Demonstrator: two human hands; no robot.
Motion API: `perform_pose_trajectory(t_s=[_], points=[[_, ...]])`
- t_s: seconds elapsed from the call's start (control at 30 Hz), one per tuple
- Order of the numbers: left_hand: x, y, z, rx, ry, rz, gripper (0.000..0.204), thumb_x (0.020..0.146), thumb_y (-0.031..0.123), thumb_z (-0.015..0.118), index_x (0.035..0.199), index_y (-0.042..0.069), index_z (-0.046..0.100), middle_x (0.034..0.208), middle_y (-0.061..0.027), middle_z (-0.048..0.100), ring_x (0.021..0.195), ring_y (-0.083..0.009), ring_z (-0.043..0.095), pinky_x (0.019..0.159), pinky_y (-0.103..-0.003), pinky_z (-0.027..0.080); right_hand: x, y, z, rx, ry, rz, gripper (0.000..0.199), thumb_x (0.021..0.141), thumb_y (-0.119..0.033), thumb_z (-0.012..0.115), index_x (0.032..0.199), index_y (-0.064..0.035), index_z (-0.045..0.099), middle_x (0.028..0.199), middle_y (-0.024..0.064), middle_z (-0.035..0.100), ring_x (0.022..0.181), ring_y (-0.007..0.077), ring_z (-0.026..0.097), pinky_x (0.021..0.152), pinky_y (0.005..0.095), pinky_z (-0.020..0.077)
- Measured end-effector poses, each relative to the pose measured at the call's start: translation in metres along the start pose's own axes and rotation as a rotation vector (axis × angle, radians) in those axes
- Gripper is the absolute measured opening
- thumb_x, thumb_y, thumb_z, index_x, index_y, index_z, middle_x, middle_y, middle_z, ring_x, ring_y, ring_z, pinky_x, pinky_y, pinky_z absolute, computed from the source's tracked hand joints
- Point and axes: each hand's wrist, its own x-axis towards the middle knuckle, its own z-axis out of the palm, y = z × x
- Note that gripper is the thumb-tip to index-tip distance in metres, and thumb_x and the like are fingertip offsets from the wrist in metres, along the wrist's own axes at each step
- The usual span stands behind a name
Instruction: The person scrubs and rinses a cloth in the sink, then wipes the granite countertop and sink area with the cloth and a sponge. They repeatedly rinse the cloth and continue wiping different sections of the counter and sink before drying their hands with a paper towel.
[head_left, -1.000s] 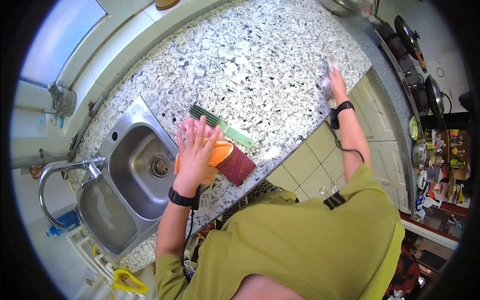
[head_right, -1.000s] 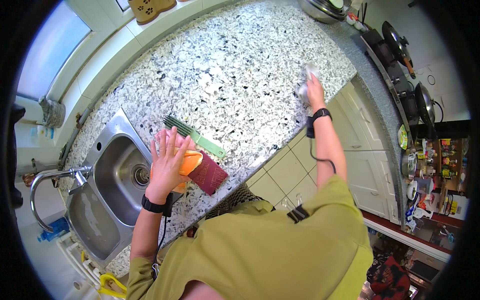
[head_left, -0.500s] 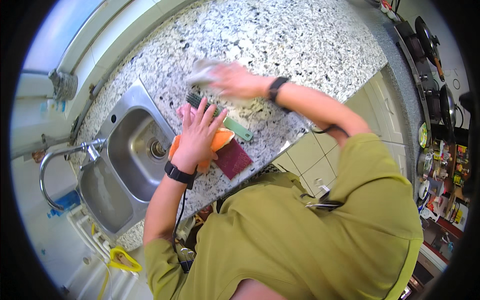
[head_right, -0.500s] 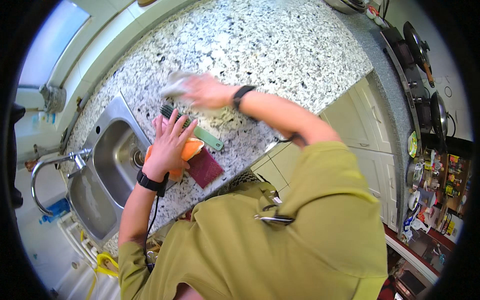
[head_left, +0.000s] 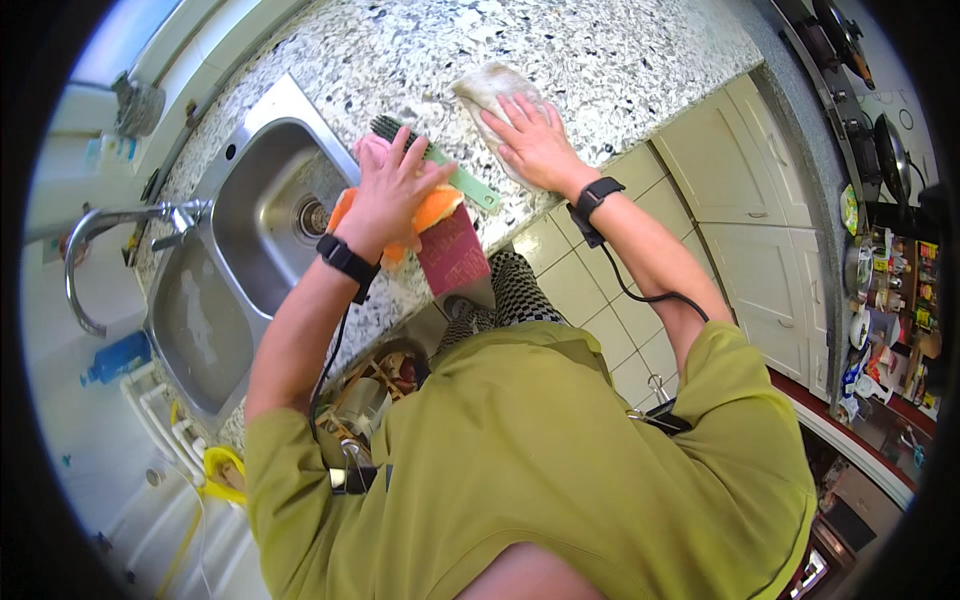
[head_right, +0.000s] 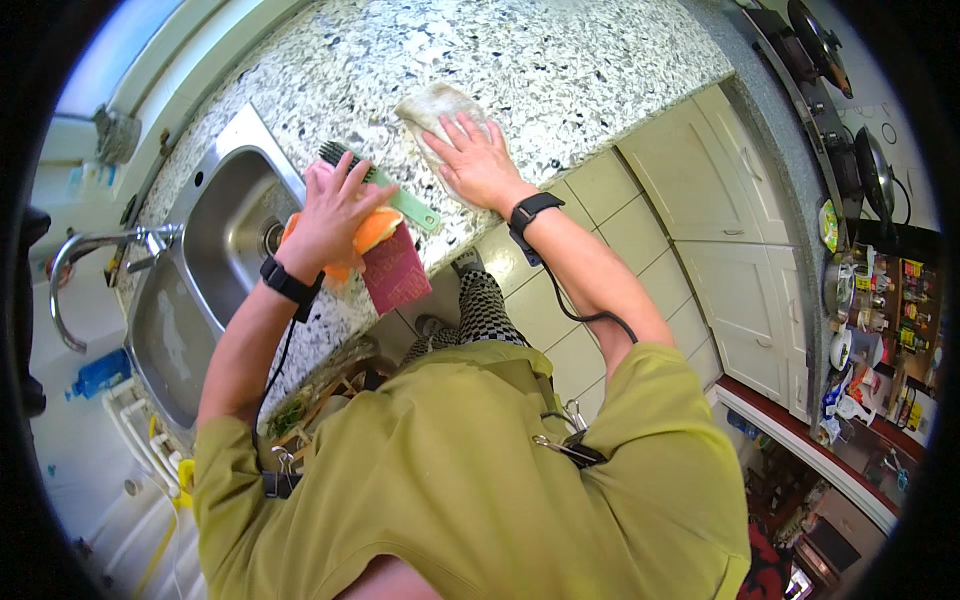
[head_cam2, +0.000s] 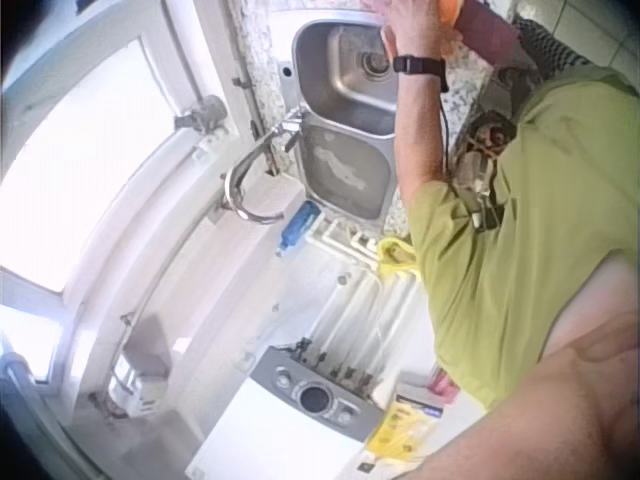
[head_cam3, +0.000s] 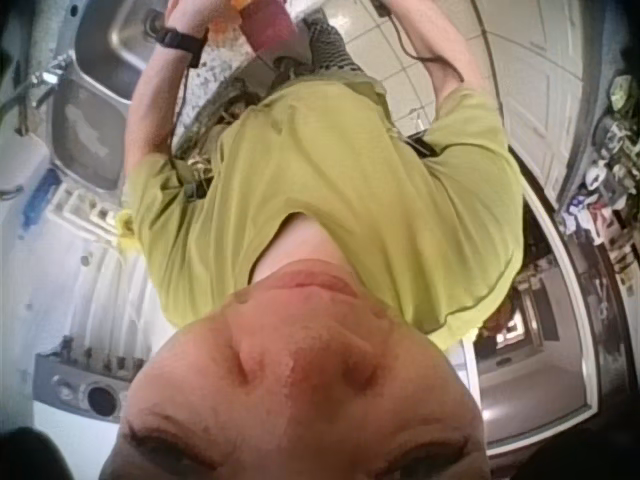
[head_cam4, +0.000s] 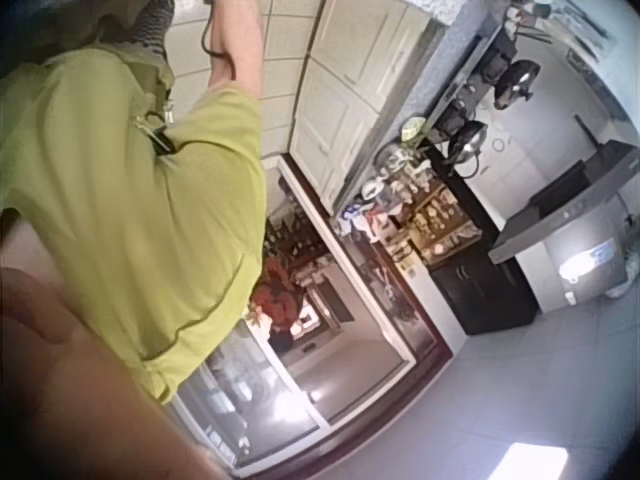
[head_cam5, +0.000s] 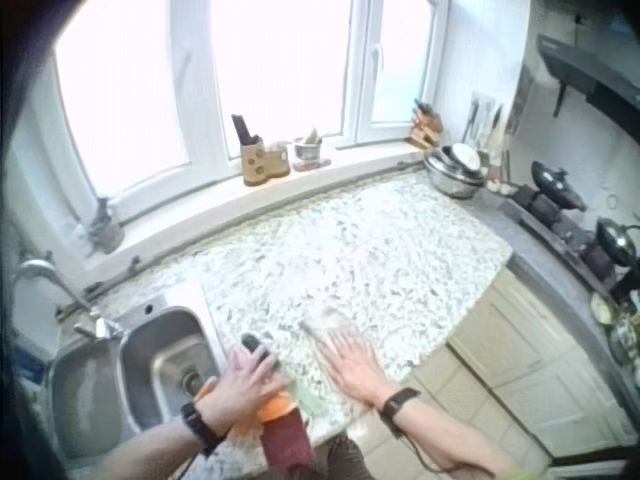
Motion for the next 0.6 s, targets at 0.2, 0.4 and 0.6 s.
perform_pose_trajectory(t_s=[0.2,0.4,0.6], points=[[-0.009,0.003,0.007,0.138,0.023,0.058,0.134,0.031,0.039,0.091,0.144,0.037,0.020,0.151,-0.0080,0.017,0.139,-0.0346,0.014,0.105,-0.067,0.015,-0.033,0.034,-0.023,0.702,0.557,0.579,0.046,0.089,-0.021,0.049,0.135,-0.0156,0.045,0.124,0.0148,0.054,0.121,0.0316,0.044,0.102,0.0466,0.0279],[0.006,0.012,0.025,0.315,0.193,0.316,0.143,0.030,0.043,0.089,0.147,0.031,0.007,0.151,-0.0017,0.023,0.140,-0.0258,0.016,0.114,-0.053,0.006,-0.054,0.029,0.029,-0.076,0.329,0.391,0.048,0.089,-0.025,0.049,0.136,-0.0161,0.042,0.137,0.0159,0.043,0.129,0.0332,0.035,0.103,0.0542,0.0237],[0.010,0.001,0.019,0.177,0.172,0.389,0.099,0.044,0.031,0.083,0.130,0.012,0.039,0.106,-0.0024,0.049,0.109,-0.0192,0.046,0.102,-0.039,0.030,-0.039,0.000,0.014,-0.145,0.085,0.441,0.059,0.090,-0.031,0.048,0.145,-0.0199,0.027,0.146,0.0212,0.025,0.136,0.0379,0.020,0.104,0.0600,0.0163]])
